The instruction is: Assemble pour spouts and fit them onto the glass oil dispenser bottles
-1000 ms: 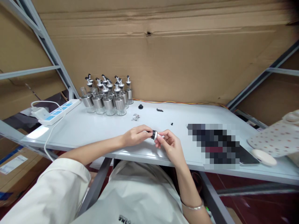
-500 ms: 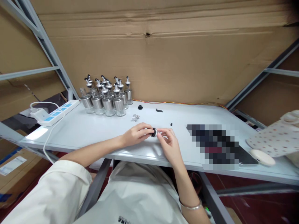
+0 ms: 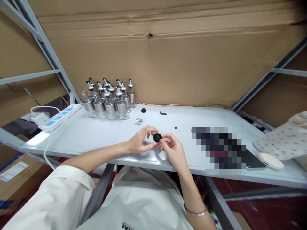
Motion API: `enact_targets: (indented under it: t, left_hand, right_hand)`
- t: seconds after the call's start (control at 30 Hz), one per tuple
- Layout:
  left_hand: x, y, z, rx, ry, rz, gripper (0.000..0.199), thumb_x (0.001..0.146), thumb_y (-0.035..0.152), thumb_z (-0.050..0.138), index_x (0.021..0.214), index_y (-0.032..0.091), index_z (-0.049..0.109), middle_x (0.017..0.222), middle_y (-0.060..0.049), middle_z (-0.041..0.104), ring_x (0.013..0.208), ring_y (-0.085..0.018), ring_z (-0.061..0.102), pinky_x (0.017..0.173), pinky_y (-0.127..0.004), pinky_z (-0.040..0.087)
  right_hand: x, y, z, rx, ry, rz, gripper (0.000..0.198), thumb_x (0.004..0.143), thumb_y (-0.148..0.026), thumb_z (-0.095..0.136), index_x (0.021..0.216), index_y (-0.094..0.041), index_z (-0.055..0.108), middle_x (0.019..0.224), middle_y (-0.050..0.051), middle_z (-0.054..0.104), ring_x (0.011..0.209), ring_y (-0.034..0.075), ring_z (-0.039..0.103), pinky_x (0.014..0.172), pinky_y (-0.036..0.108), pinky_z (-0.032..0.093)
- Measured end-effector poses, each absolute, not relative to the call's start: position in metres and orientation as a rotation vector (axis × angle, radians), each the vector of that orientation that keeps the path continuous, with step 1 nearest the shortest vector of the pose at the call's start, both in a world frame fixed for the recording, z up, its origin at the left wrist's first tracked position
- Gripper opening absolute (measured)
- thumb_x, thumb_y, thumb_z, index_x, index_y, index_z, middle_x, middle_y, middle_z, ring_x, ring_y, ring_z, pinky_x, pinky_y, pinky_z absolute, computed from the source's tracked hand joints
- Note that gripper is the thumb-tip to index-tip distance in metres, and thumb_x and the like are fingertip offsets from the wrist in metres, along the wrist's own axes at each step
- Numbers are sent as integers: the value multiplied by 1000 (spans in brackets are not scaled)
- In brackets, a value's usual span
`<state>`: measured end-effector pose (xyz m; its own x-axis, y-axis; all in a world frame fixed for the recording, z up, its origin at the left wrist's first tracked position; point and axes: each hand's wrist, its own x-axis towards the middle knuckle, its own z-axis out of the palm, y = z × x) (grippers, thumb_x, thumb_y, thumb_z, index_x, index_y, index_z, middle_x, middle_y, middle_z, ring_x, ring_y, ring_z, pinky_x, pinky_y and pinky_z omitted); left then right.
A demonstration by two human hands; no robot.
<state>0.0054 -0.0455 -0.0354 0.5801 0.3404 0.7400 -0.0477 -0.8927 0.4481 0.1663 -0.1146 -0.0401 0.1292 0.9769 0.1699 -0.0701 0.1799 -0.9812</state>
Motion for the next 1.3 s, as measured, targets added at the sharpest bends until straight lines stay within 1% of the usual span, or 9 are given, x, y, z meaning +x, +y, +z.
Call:
enact_targets:
  t: [0.1,0.2,0.3,0.4,0.47,0.6,0.77,0.97,1.3]
  left_hand:
    - [8,-43,-38,2024,373,1115,38,84,36,56,116,18,43,104,-10,51,83,-13,54,61,-22,47]
    - [9,-39,-39,1754,422,842,43,83,45,57,113,18,42,89,-3,53,67,-9,55,54,-19,43]
    - [10,-38,-38,1645,428,678,47,78,47,62,110,17,44,76,2,54,55,-7,54,51,-19,42]
    - [10,-40,-36,1649,468,632,47,77,46,65,108,15,50,68,3,55,52,-7,55,50,-18,41]
    - [10,-41,-35,1648,490,632,46,77,46,65,108,13,53,67,2,57,51,-7,54,50,-19,41]
    - [10,-42,-33,1629,502,655,46,77,47,64,106,11,59,65,1,59,52,-7,53,55,-22,43]
    - [9,-41,-31,1643,529,673,50,76,50,64,107,11,61,63,1,59,53,-8,52,57,-22,43]
    - [9,-42,-33,1638,492,662,52,74,48,67,109,11,59,74,-2,61,57,-8,54,60,-23,44]
    - [8,-41,-37,1650,474,665,48,76,47,65,106,12,55,75,-2,59,59,-9,54,58,-23,44]
  right_hand:
    - [166,-115,-39,-1096,-1109,987,21,70,-36,66,78,-19,55,57,1,66,52,15,62,51,27,49]
    - [166,-115,-39,-1104,-1110,984,18,70,-33,65,77,-19,56,58,1,67,53,17,63,52,28,50]
    - [166,-115,-38,-1102,-1112,997,17,69,-32,64,77,-20,56,58,1,67,54,17,64,54,29,52]
    - [167,-115,-38,-1061,-1104,1015,20,71,-34,64,81,-20,55,60,1,67,55,17,65,57,31,54]
    - [167,-115,-38,-1040,-1114,1030,24,72,-36,65,86,-20,54,62,1,68,57,17,65,58,31,54]
    - [167,-116,-40,-1030,-1161,1052,28,73,-35,65,94,-20,55,68,1,69,61,16,65,61,30,54]
    - [168,-117,-42,-1020,-1198,1047,34,74,-34,66,103,-19,56,77,3,69,70,16,67,69,31,55]
    - [168,-117,-41,-1037,-1190,1033,36,74,-40,66,101,-19,57,75,3,68,70,18,68,69,33,56]
    - [167,-118,-40,-1026,-1220,1044,35,75,-42,66,100,-20,57,75,4,69,71,18,68,70,33,56]
